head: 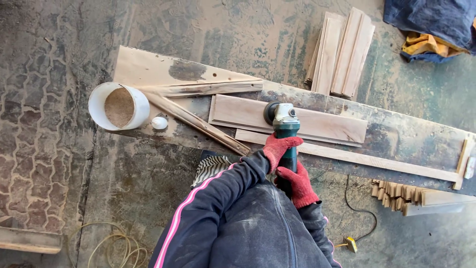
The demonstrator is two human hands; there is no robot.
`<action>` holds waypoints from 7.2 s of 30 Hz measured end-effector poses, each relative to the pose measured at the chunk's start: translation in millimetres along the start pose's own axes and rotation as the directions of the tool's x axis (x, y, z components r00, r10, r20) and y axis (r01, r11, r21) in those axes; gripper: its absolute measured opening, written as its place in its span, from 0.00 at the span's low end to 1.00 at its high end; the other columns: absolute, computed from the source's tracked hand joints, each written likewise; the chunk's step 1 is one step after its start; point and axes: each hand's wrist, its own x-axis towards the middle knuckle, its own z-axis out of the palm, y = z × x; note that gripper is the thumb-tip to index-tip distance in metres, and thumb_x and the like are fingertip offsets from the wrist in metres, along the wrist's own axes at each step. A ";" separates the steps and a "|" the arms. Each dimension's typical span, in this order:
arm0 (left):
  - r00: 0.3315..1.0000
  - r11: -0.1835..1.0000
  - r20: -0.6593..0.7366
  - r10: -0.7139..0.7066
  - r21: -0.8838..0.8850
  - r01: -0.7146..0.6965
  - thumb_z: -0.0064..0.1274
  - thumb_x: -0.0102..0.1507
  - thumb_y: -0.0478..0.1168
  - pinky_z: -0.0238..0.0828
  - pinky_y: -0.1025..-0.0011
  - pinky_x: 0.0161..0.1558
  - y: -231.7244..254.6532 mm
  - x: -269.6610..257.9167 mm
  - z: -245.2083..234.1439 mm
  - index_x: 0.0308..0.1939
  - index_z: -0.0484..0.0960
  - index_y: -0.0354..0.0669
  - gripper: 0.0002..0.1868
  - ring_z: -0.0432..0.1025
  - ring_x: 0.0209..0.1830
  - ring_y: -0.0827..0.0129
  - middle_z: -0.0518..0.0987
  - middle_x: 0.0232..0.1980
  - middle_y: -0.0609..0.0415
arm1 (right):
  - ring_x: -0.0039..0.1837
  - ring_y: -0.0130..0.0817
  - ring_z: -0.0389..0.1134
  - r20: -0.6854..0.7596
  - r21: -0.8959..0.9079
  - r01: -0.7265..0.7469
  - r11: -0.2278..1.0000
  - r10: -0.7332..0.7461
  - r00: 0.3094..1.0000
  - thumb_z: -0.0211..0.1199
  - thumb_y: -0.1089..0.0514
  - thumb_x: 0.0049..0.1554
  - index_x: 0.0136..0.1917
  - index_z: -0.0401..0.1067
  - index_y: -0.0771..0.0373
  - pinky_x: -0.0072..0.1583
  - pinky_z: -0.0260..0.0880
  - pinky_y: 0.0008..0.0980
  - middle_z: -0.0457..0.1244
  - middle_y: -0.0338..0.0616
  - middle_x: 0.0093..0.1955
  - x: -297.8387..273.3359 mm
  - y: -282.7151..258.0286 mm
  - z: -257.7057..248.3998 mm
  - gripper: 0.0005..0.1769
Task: Sanding a piece of wood using an angle grinder with a sanding disc.
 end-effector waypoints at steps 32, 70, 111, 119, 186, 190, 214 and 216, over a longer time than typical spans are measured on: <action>0.995 0.993 -0.078 0.061 0.110 -0.052 0.82 0.41 0.39 0.84 0.56 0.38 43.6 -16.0 -37.8 0.46 0.82 0.36 0.33 0.82 0.32 0.55 0.83 0.32 0.45 | 0.40 0.44 0.69 0.047 -0.256 -0.027 0.966 0.041 0.998 0.83 0.56 0.35 0.46 0.76 0.62 0.43 0.73 0.43 0.65 0.55 0.36 9.5 -9.4 40.5 0.26; 1.000 0.963 -0.005 -0.025 0.268 0.025 0.81 0.38 0.41 0.79 0.60 0.47 12.7 12.9 32.8 0.47 0.84 0.40 0.34 0.80 0.38 0.64 0.83 0.35 0.51 | 0.33 0.46 0.68 -0.040 -0.012 -0.055 0.998 0.054 0.998 0.78 0.59 0.44 0.46 0.70 0.62 0.33 0.73 0.44 0.62 0.55 0.32 40.0 4.5 -25.7 0.21; 0.994 0.974 -0.106 0.020 0.229 0.005 0.82 0.35 0.36 0.74 0.76 0.43 39.5 -53.3 -8.2 0.42 0.83 0.31 0.34 0.77 0.30 0.70 0.81 0.30 0.50 | 0.38 0.37 0.67 0.032 -0.211 -0.031 0.977 0.039 0.999 0.84 0.58 0.34 0.45 0.77 0.61 0.40 0.71 0.37 0.64 0.47 0.34 -5.1 2.8 11.7 0.26; 0.993 0.927 0.056 -0.106 0.368 0.078 0.80 0.39 0.40 0.76 0.65 0.49 -19.1 -5.1 32.0 0.44 0.84 0.39 0.32 0.79 0.38 0.62 0.82 0.34 0.49 | 0.31 0.34 0.66 -0.114 -0.111 0.043 0.993 -0.055 0.992 0.81 0.54 0.43 0.40 0.74 0.61 0.34 0.68 0.31 0.62 0.45 0.29 10.3 7.9 -40.7 0.18; 0.984 0.986 -0.133 0.121 0.129 -0.104 0.81 0.41 0.40 0.77 0.58 0.45 108.5 -35.5 -66.6 0.43 0.86 0.36 0.29 0.76 0.38 0.63 0.81 0.33 0.46 | 0.45 0.36 0.64 0.165 -0.558 0.059 0.828 0.041 0.985 0.85 0.45 0.36 0.47 0.76 0.57 0.49 0.64 0.33 0.63 0.47 0.38 21.8 -35.9 106.3 0.30; 0.989 0.990 -0.123 0.087 0.118 -0.073 0.81 0.42 0.41 0.78 0.53 0.44 100.2 -23.0 -73.6 0.45 0.86 0.37 0.30 0.78 0.39 0.58 0.81 0.34 0.43 | 0.45 0.38 0.64 0.175 -0.560 0.062 0.826 0.045 0.984 0.86 0.44 0.36 0.47 0.76 0.59 0.50 0.64 0.35 0.63 0.48 0.38 18.1 -42.6 109.9 0.31; 0.998 0.935 0.062 -0.034 0.353 0.010 0.80 0.40 0.43 0.78 0.57 0.50 41.6 16.9 -7.6 0.45 0.85 0.37 0.32 0.81 0.41 0.53 0.82 0.34 0.43 | 0.43 0.37 0.63 -0.102 -0.339 0.008 0.941 -0.045 0.994 0.83 0.46 0.41 0.45 0.75 0.60 0.48 0.65 0.35 0.63 0.48 0.37 3.6 -34.2 52.4 0.26; 0.998 0.931 0.049 -0.028 0.366 0.008 0.80 0.40 0.44 0.78 0.58 0.51 50.3 11.2 -12.6 0.45 0.85 0.38 0.32 0.81 0.42 0.54 0.82 0.34 0.44 | 0.43 0.36 0.63 -0.079 -0.348 0.014 0.937 -0.044 0.996 0.83 0.47 0.41 0.46 0.76 0.59 0.48 0.64 0.34 0.63 0.47 0.38 0.3 -38.6 61.3 0.25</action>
